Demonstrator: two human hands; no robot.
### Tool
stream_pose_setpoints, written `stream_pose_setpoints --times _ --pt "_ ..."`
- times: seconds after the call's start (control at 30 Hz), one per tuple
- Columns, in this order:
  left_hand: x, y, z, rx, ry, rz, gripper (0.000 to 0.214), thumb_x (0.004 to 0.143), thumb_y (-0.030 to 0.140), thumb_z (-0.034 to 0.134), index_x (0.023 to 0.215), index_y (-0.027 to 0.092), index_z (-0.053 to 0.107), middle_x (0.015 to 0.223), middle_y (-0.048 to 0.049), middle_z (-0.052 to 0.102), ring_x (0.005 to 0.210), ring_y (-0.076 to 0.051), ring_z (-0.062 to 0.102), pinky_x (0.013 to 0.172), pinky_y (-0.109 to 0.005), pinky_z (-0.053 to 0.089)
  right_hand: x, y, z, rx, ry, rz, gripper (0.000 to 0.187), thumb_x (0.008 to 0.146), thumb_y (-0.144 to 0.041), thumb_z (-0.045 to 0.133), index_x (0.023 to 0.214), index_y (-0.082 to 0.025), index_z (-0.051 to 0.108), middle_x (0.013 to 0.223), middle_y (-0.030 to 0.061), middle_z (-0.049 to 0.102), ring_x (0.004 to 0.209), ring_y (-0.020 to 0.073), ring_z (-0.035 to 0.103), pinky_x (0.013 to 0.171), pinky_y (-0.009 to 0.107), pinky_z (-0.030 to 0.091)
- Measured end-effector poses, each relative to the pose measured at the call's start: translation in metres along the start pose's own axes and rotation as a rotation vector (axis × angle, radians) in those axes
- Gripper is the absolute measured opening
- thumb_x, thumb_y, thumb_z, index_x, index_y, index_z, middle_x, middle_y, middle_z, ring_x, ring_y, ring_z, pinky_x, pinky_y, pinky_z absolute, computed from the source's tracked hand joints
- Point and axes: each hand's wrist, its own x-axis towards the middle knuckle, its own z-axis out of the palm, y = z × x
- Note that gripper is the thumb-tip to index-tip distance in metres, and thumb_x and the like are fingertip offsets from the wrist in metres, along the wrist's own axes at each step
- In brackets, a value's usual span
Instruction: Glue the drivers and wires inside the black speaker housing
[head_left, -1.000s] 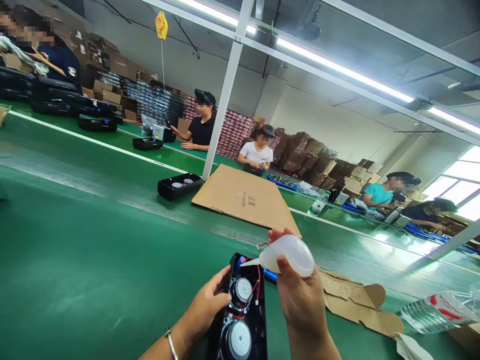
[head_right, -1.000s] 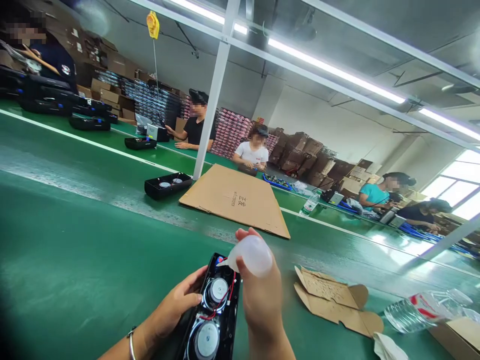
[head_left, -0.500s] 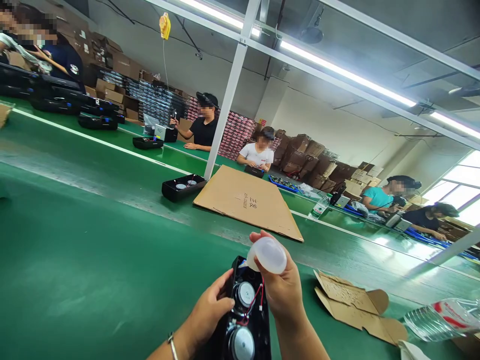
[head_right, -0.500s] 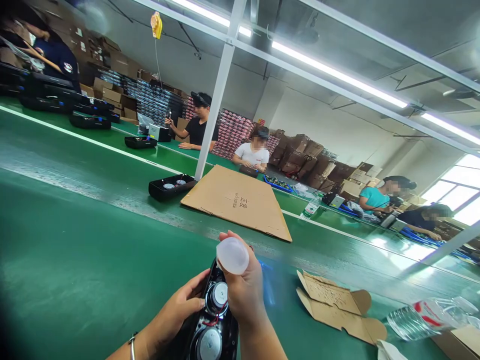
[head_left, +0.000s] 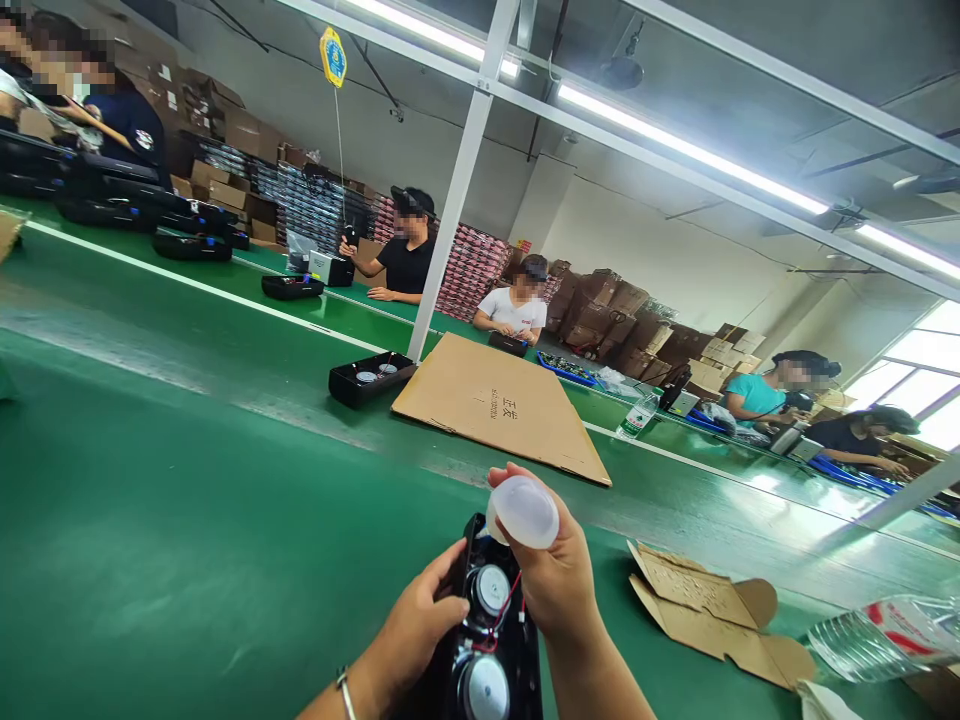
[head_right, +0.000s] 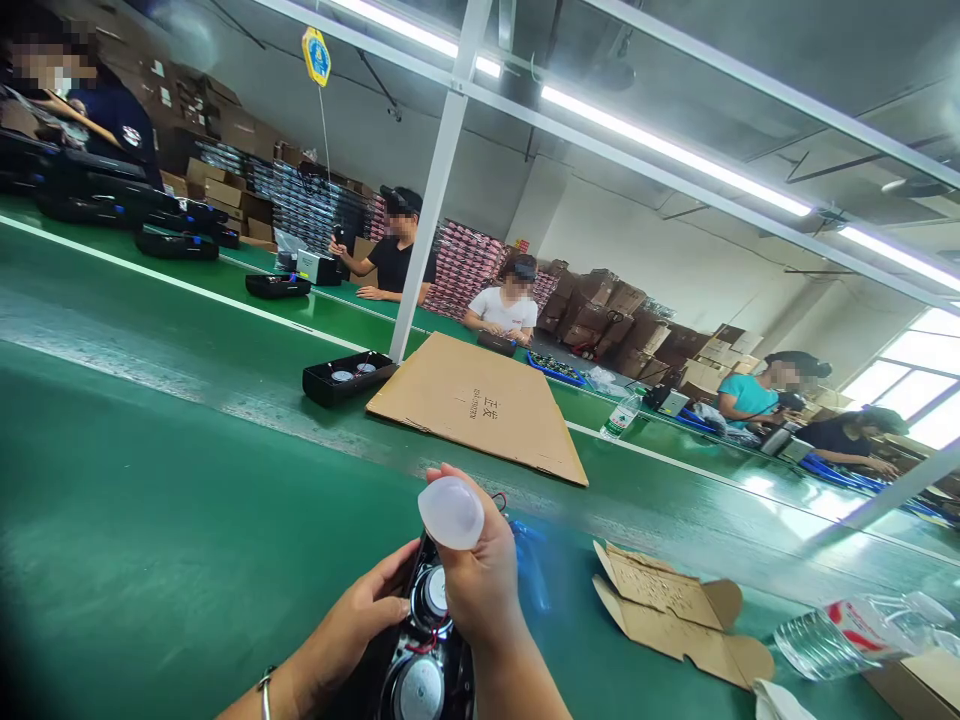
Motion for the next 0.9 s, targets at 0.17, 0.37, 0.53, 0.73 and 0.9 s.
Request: stream_pose_setpoints --times 0.17,0.37,0.53,0.73,0.9 --pt "0.002 -0.003 -0.003 -0.012 -0.003 0.02 0.071 0.06 0.013 0.056 0.13 0.012 0.042 0.138 -0.0084 0.047 0.129 -0.025 0.04 0.11 -0.04 0.03 0.0 -0.001 0.001 -0.007 0.016 0.009 0.045 0.076 -0.03 0.067 0.119 -0.027 0.054 0.115 0.0063 0.063 0.106 0.0199 0.058 0.094 0.036 0.045" --pt "0.0 0.003 0.002 -0.035 0.025 0.01 0.07 0.057 0.013 0.057 0.126 0.013 0.048 0.135 -0.0091 0.051 0.128 -0.027 0.041 0.11 -0.041 0.031 -0.004 0.0 -0.002 -0.004 -0.001 0.009 0.042 0.077 -0.029 0.064 0.118 -0.025 0.054 0.115 0.008 0.062 0.108 0.0213 0.056 0.096 0.04 0.043" --pt "-0.003 0.011 0.007 -0.034 0.061 -0.009 0.069 0.055 0.01 0.054 0.124 0.012 0.05 0.131 -0.009 0.055 0.128 -0.028 0.041 0.109 -0.041 0.033 -0.009 -0.002 -0.004 0.01 0.012 0.047 0.04 0.077 -0.03 0.065 0.115 -0.025 0.055 0.115 0.0076 0.062 0.107 0.0215 0.056 0.094 0.038 0.044" --pt "-0.003 0.012 0.007 0.001 0.085 -0.016 0.066 0.059 0.008 0.053 0.124 0.014 0.051 0.129 -0.0075 0.056 0.126 -0.026 0.044 0.108 -0.039 0.034 -0.007 -0.004 -0.008 -0.011 0.04 0.05 0.039 0.076 -0.032 0.066 0.113 -0.026 0.056 0.112 0.0058 0.063 0.106 0.0199 0.057 0.094 0.035 0.043" --pt "-0.002 0.01 0.005 0.019 0.088 -0.009 0.063 0.059 0.008 0.054 0.123 0.013 0.052 0.129 -0.0079 0.057 0.124 -0.026 0.046 0.108 -0.04 0.034 -0.007 0.0 -0.012 -0.017 0.044 0.042 0.039 0.077 -0.032 0.066 0.114 -0.028 0.055 0.113 0.0048 0.063 0.107 0.0189 0.056 0.094 0.035 0.043"
